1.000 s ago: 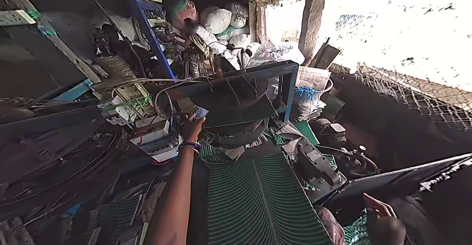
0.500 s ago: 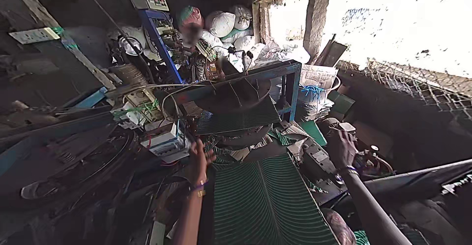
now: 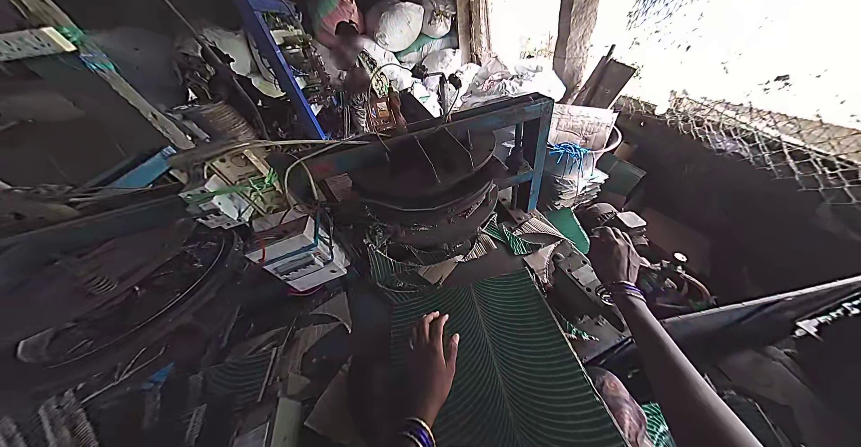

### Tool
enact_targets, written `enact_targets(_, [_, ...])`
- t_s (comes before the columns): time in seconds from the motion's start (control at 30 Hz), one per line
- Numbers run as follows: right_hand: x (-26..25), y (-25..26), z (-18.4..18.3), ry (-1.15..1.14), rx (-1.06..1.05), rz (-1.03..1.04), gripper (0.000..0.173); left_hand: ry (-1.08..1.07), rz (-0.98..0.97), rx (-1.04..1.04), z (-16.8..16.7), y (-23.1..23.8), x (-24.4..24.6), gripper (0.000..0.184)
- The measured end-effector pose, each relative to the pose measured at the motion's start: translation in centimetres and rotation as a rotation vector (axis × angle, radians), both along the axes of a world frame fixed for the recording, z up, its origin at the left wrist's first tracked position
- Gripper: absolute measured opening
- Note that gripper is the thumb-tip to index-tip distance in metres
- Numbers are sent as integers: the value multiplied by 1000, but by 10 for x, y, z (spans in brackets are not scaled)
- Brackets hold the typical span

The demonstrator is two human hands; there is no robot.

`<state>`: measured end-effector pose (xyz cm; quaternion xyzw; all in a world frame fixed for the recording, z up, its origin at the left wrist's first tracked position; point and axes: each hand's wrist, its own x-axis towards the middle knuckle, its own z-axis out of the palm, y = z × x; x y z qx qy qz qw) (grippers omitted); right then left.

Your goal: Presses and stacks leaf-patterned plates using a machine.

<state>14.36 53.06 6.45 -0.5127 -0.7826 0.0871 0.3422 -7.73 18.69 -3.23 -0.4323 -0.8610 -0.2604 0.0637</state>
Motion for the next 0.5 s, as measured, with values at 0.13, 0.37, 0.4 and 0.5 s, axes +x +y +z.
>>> enact_targets(0.13, [-1,1,-2,-5,-17,-12,26,-5,13,-7,1,-1,1,45])
enact_targets(0.37, [0,0,0,17,-9,-14,25,-10,14,-2,0,1,0,45])
enact_targets(0.4, [0,0,0,20,-14,-13,25,-10,16,-6,1,1,0,45])
enact_targets(0.5, [0,-2,1,24,-24,-13,26,-32,8,-10,3,-1,0,45])
